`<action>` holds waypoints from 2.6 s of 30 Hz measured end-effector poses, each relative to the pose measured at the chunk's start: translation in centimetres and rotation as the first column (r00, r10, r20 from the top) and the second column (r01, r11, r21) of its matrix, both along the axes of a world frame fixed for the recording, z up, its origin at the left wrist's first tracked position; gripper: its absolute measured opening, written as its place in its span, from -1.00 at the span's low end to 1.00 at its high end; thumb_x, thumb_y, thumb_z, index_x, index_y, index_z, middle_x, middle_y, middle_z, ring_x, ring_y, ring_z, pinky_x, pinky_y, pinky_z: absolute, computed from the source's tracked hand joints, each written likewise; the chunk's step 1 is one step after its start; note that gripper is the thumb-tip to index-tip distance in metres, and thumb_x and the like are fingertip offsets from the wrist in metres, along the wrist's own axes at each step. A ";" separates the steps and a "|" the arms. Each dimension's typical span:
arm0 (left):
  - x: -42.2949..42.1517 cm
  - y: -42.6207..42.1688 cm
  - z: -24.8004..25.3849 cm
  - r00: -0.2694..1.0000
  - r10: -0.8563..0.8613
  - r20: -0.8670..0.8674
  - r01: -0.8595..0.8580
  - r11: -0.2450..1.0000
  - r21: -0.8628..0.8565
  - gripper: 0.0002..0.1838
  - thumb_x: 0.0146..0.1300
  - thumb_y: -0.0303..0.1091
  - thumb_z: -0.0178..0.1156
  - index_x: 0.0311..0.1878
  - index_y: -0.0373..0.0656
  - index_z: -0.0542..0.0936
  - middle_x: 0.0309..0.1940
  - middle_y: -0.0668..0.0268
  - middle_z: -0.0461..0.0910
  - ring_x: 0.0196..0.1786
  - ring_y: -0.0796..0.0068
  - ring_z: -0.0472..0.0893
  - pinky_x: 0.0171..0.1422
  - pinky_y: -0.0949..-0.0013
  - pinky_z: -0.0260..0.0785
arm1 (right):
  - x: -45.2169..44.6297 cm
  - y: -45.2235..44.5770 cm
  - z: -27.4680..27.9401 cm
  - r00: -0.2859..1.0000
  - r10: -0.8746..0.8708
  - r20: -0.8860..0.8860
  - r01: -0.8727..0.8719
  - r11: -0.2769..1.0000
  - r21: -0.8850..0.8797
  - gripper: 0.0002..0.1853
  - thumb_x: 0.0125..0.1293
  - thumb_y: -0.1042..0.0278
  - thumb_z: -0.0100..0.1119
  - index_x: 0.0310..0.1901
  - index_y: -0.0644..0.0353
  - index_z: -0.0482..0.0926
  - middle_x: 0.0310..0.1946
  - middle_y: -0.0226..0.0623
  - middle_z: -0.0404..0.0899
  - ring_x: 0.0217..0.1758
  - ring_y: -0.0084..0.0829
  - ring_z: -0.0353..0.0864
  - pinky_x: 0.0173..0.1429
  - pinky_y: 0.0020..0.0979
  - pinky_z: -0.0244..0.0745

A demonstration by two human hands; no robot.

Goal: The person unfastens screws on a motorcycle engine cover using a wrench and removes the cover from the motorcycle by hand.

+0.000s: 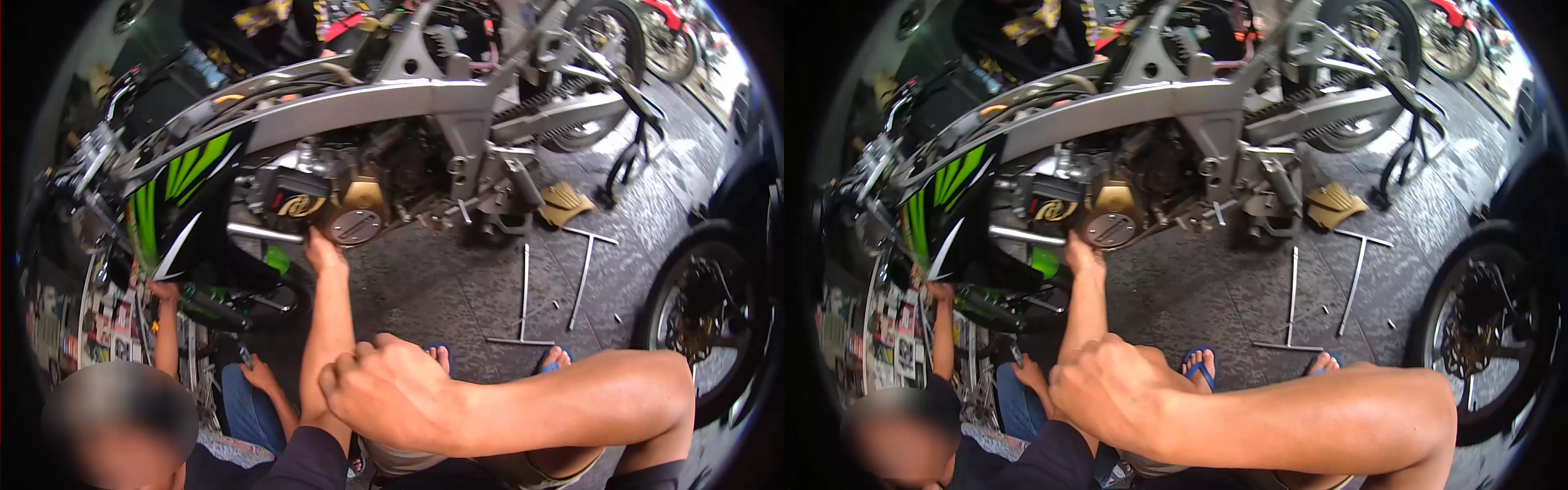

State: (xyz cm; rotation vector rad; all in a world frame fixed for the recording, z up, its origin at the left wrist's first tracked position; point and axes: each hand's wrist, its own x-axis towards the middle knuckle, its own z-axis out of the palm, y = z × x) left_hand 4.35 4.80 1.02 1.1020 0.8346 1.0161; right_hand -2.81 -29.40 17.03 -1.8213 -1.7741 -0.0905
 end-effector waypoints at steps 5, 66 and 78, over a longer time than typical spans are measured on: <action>-0.4 -0.7 0.2 0.980 -0.062 0.187 0.045 0.994 0.095 -0.63 0.38 -0.25 0.07 0.14 -0.27 0.46 -0.01 0.19 0.56 0.00 0.35 0.59 0.03 0.32 0.49 | 1.1 -0.9 0.0 0.996 0.058 0.075 -0.059 0.998 0.007 -0.83 0.12 0.30 0.11 -0.35 0.21 0.58 -0.49 -0.31 0.62 -0.41 -0.38 0.68 -0.29 -0.41 0.54; -2.3 1.4 -0.3 0.960 -0.136 -0.245 0.239 0.854 0.462 -0.78 0.29 -0.38 -0.05 -0.28 -0.28 0.56 -0.62 0.19 0.50 -0.54 0.38 0.53 -0.37 0.23 0.36 | 7.2 -6.2 -41.8 0.157 -0.985 -0.075 0.662 0.161 -0.732 -0.71 0.14 0.24 0.19 -0.25 0.33 0.53 -0.24 0.22 0.62 -0.09 0.21 0.60 0.00 0.03 0.49; -3.1 1.6 -0.3 0.968 -0.064 -0.241 0.229 0.608 0.760 -0.88 0.08 -0.54 -0.01 -0.28 -0.25 0.44 -0.52 0.00 0.53 -0.38 -0.04 0.57 -0.30 0.02 0.37 | 7.8 -5.5 -45.0 0.087 -0.996 0.016 0.571 0.037 -0.820 -0.63 0.01 0.20 0.25 -0.25 0.36 0.56 -0.22 0.14 0.64 -0.06 0.06 0.66 0.05 -0.12 0.53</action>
